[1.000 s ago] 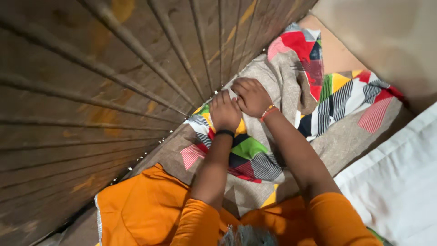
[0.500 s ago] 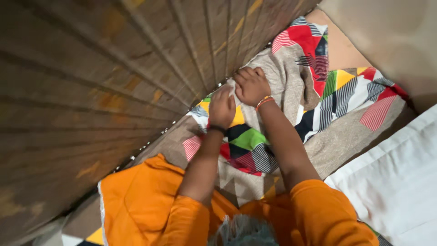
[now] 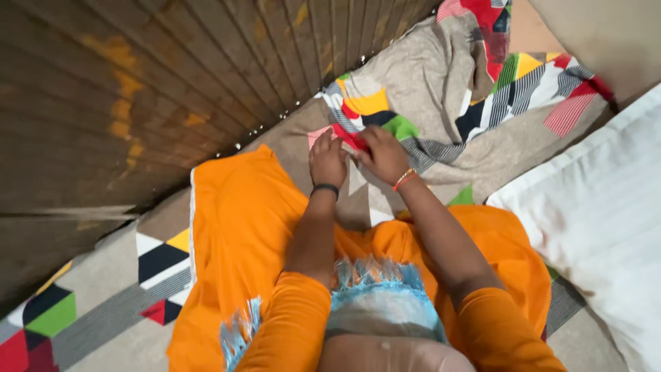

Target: The person sits on a bed and folds a large, patterned bed sheet by hand. They smooth the fabric, fold it in half, and then fold it again into a smaller rectangle. A white pillow is moved aside to facilitate the folding process.

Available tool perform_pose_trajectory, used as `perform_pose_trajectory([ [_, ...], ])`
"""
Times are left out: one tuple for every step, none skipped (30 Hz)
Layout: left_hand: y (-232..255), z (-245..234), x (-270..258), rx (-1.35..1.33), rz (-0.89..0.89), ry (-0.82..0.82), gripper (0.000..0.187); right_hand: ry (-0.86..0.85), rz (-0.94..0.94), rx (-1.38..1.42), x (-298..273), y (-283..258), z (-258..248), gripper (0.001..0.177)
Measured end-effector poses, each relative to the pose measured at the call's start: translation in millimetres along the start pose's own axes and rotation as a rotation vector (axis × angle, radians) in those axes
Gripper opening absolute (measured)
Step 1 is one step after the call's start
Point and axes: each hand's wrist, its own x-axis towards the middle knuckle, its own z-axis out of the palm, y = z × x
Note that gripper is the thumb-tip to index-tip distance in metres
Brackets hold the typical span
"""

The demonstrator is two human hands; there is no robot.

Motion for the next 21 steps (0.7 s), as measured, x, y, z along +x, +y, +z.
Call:
perform_pose_trajectory([
  [-2, 0, -5, 0.035, 0.004, -0.04, 0.029, 0.008, -0.037, -0.071, -8, -8, 0, 0.044],
  [-1, 3, -12, 0.066, 0.003, -0.079, 0.023, 0.012, -0.073, -0.146, -19, -11, 0, 0.045],
  [-4, 5, -13, 0.138, -0.006, -0.15, 0.02, 0.015, -0.111, -0.22, -29, -12, 3, 0.047],
  [-8, 7, -11, 0.207, -0.018, -0.218, 0.017, 0.004, -0.067, -0.259, -33, -7, 4, 0.039],
  [-12, 7, -15, 0.276, -0.031, -0.286, 0.014, -0.007, -0.023, -0.299, -31, 2, 5, 0.031],
  [-14, 7, -22, 0.276, -0.004, -0.255, 0.017, -0.019, 0.021, -0.339, -29, 11, 8, 0.024],
  [-15, 6, -29, 0.276, 0.024, -0.223, 0.021, -0.017, 0.043, -0.335, -30, 19, 11, 0.019],
  [-15, 4, -33, 0.278, 0.051, -0.19, 0.025, -0.013, 0.064, -0.331, -29, 25, 15, 0.015],
  [-12, 2, -36, 0.271, 0.044, -0.2, 0.027, -0.009, 0.085, -0.326, -27, 32, 17, 0.012],
  [-8, -3, -41, 0.266, 0.036, -0.215, 0.029, -0.035, 0.085, -0.27, -24, 37, 18, 0.012],
  [-3, -8, -44, 0.261, 0.028, -0.231, 0.031, -0.062, 0.085, -0.215, -20, 41, 18, 0.013],
  [3, -12, -44, 0.281, 0.005, -0.276, 0.036, -0.085, 0.087, -0.163, -18, 43, 18, 0.013],
  [9, -17, -44, 0.301, -0.019, -0.321, 0.042, -0.105, 0.081, -0.137, -20, 43, 17, 0.014],
  [17, -20, -43, 0.318, -0.045, -0.368, 0.048, -0.128, 0.075, -0.112, -21, 42, 16, 0.015],
  [24, -21, -41, 0.327, -0.064, -0.366, 0.053, -0.15, 0.069, -0.087, -21, 40, 15, 0.016],
  [32, -22, -40, 0.337, -0.084, -0.366, 0.058, -0.163, 0.064, -0.071, -23, 37, 15, 0.017],
  [39, -23, -40, 0.346, -0.103, -0.366, 0.063, -0.176, 0.059, -0.056, -24, 35, 15, 0.018],
  [45, -23, -40, 0.344, -0.111, -0.349, 0.066, -0.185, 0.052, -0.041, -23, 34, 15, 0.019],
  [53, -20, -39, 0.342, -0.119, -0.331, 0.069, -0.184, 0.031, -0.025, -25, 33, 15, 0.02],
  [58, -18, -36, 0.342, -0.121, -0.315, 0.072, -0.178, 0.013, -0.008, -26, 31, 14, 0.02],
  [62, -15, -33, 0.335, -0.112, -0.299, 0.068, -0.173, -0.006, 0.01, -26, 28, 13, 0.02],
])
